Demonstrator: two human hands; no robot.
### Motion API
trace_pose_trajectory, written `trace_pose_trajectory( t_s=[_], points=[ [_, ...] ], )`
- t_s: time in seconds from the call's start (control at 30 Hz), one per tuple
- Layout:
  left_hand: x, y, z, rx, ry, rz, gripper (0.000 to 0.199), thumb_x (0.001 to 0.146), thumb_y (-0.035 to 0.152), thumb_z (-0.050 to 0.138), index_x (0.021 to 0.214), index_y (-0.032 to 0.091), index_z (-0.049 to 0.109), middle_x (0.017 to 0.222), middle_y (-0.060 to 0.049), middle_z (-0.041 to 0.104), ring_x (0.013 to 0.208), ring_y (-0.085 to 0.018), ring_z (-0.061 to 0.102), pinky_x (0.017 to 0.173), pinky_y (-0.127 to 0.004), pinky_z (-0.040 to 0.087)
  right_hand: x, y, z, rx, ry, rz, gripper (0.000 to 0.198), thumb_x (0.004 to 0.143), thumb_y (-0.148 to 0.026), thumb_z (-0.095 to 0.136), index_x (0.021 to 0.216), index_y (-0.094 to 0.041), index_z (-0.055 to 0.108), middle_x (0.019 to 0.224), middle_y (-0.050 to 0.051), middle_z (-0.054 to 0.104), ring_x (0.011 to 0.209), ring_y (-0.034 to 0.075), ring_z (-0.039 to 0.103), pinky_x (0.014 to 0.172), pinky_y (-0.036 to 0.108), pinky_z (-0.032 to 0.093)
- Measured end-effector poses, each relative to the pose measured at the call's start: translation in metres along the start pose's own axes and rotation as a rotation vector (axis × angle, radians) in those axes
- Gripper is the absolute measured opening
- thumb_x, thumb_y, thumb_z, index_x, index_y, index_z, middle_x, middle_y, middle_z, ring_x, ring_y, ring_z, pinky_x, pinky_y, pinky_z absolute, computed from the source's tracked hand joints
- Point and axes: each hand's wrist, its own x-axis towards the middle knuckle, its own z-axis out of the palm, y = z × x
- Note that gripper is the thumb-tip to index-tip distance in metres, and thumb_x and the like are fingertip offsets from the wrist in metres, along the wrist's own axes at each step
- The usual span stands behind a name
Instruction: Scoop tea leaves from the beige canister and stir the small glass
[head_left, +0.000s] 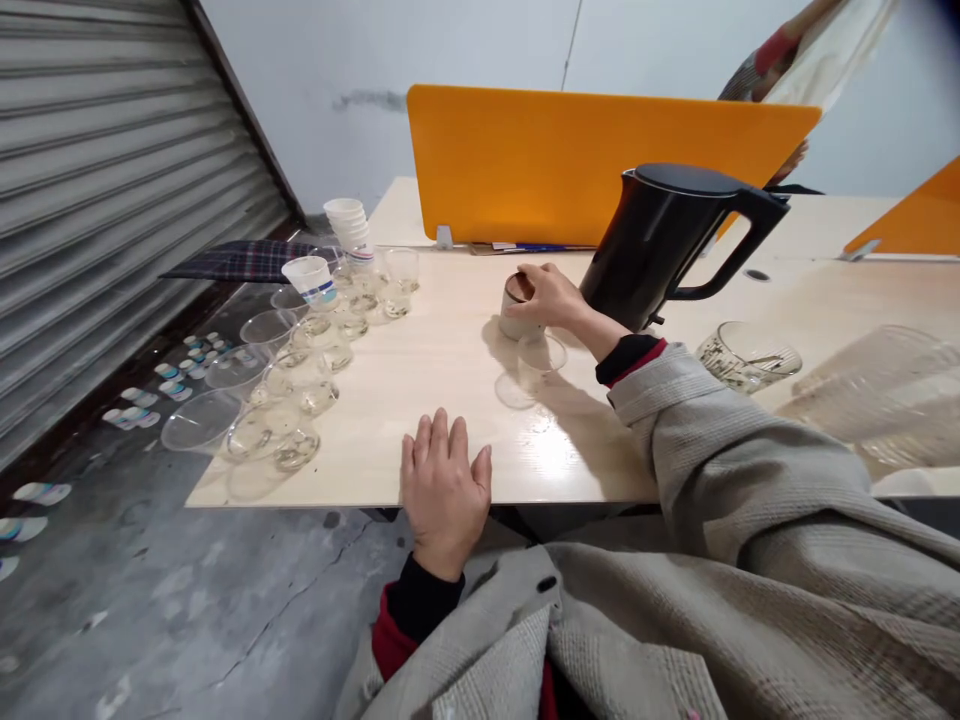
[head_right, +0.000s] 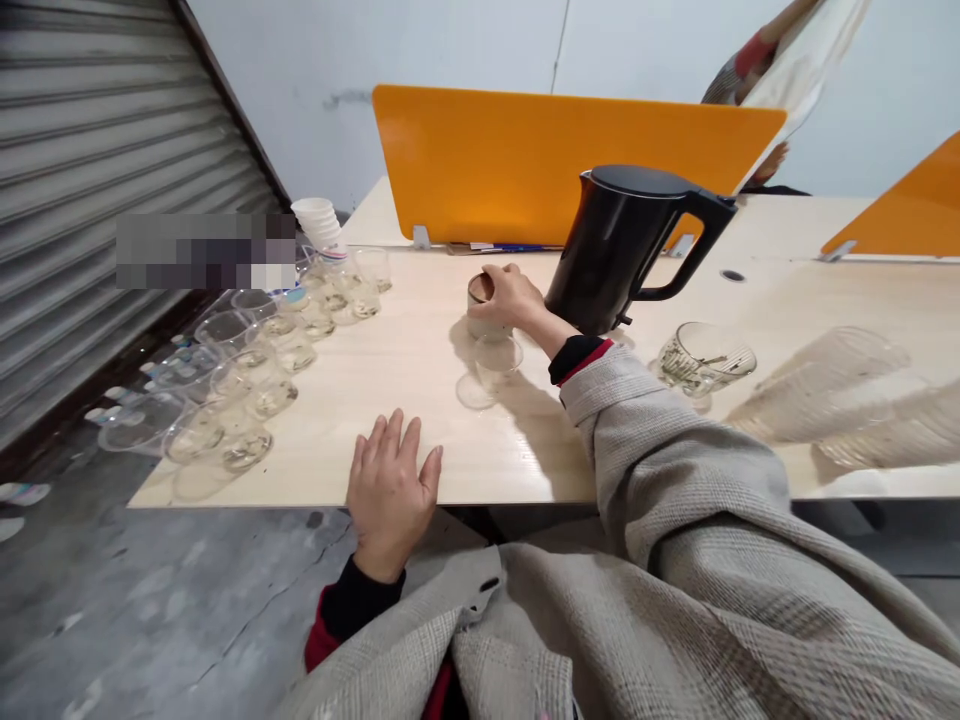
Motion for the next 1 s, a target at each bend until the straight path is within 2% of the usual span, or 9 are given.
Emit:
trace_pose_trajectory(
  t_s=[0.07, 0.13, 0.27, 0.37, 0.47, 0.57, 0.7, 0.83, 1.0],
  points=[
    [0.0, 0.0, 0.0, -0.013, -0.01, -0.008, 0.049, 0.106, 0.041, 0.054, 0.141, 0.011, 0.069, 0.156, -0.024, 0.063, 0.148, -0.045, 0.056, 0.123, -0.067, 0.043, -0.002, 0.003, -0.005, -0.004, 0.08, -0.003, 0.064, 0.084, -0.054, 0.084, 0.136, -0.02, 0.066, 0.128, 0.019, 0.065, 0.111, 0.035, 0.067, 0.097, 0.051, 0.059],
    [0.001, 0.0, 0.0, -0.02, -0.013, -0.013, 0.049, 0.106, 0.042, 0.053, 0.141, 0.012, 0.069, 0.156, -0.023, 0.062, 0.149, -0.045, 0.055, 0.123, -0.068, 0.042, -0.008, -0.004, -0.022, -0.032, 0.147, 0.021, 0.068, 0.086, -0.053, 0.084, 0.14, -0.017, 0.063, 0.131, 0.019, 0.063, 0.117, 0.036, 0.066, 0.101, 0.054, 0.057],
    [0.001, 0.0, 0.0, -0.036, -0.02, -0.031, 0.049, 0.106, 0.043, 0.053, 0.142, 0.013, 0.069, 0.157, -0.023, 0.062, 0.151, -0.044, 0.054, 0.125, -0.068, 0.04, -0.041, -0.042, -0.085, -0.124, 0.204, 0.086, 0.08, 0.093, -0.053, 0.079, 0.152, -0.006, 0.053, 0.14, 0.021, 0.056, 0.132, 0.034, 0.06, 0.117, 0.05, 0.046],
    [0.001, 0.0, -0.001, -0.01, -0.022, -0.019, 0.051, 0.106, 0.043, 0.053, 0.142, 0.011, 0.069, 0.158, -0.024, 0.061, 0.15, -0.045, 0.055, 0.125, -0.067, 0.04, -0.085, -0.069, -0.133, -0.091, 0.272, -0.009, 0.086, 0.086, -0.054, 0.088, 0.155, -0.015, 0.055, 0.138, 0.017, 0.059, 0.134, 0.037, 0.058, 0.123, 0.057, 0.043],
    [0.001, 0.0, -0.001, 0.0, -0.016, -0.013, 0.05, 0.106, 0.042, 0.054, 0.141, 0.01, 0.069, 0.157, -0.024, 0.062, 0.149, -0.045, 0.056, 0.126, -0.066, 0.04, -0.135, -0.083, -0.155, -0.035, 0.255, -0.139, 0.078, 0.087, -0.06, 0.083, 0.153, -0.024, 0.061, 0.132, 0.012, 0.064, 0.132, 0.039, 0.061, 0.119, 0.064, 0.046],
    [0.003, 0.0, -0.001, -0.005, -0.018, -0.012, 0.051, 0.106, 0.042, 0.053, 0.141, 0.01, 0.069, 0.157, -0.024, 0.061, 0.149, -0.045, 0.055, 0.126, -0.066, 0.04, -0.177, -0.087, -0.142, 0.018, 0.166, -0.202, 0.076, 0.085, -0.056, 0.086, 0.152, -0.033, 0.061, 0.135, 0.011, 0.066, 0.13, 0.04, 0.064, 0.113, 0.063, 0.052],
    [0.004, 0.001, -0.001, -0.011, -0.028, -0.019, 0.051, 0.106, 0.042, 0.053, 0.142, 0.011, 0.069, 0.158, -0.024, 0.061, 0.151, -0.045, 0.054, 0.126, -0.067, 0.039, -0.207, -0.086, -0.093, 0.064, 0.02, -0.143, 0.081, 0.081, -0.047, 0.088, 0.154, -0.032, 0.058, 0.142, 0.013, 0.064, 0.127, 0.041, 0.066, 0.107, 0.06, 0.058],
    [0.005, 0.0, -0.001, 0.001, -0.022, -0.016, 0.05, 0.106, 0.042, 0.052, 0.141, 0.012, 0.069, 0.157, -0.023, 0.062, 0.149, -0.044, 0.055, 0.125, -0.065, 0.04, -0.212, -0.084, -0.056, 0.063, -0.067, -0.086, 0.084, 0.079, -0.046, 0.088, 0.155, -0.029, 0.057, 0.145, 0.015, 0.062, 0.127, 0.04, 0.066, 0.102, 0.057, 0.061],
    [0.004, 0.0, 0.0, -0.014, -0.013, -0.015, 0.048, 0.106, 0.042, 0.052, 0.141, 0.014, 0.069, 0.157, -0.022, 0.062, 0.15, -0.043, 0.055, 0.125, -0.066, 0.04, -0.207, -0.083, -0.049, 0.0, -0.109, -0.108, 0.087, 0.082, -0.05, 0.086, 0.159, -0.03, 0.053, 0.15, 0.017, 0.06, 0.134, 0.041, 0.063, 0.101, 0.058, 0.061]
  ],
)
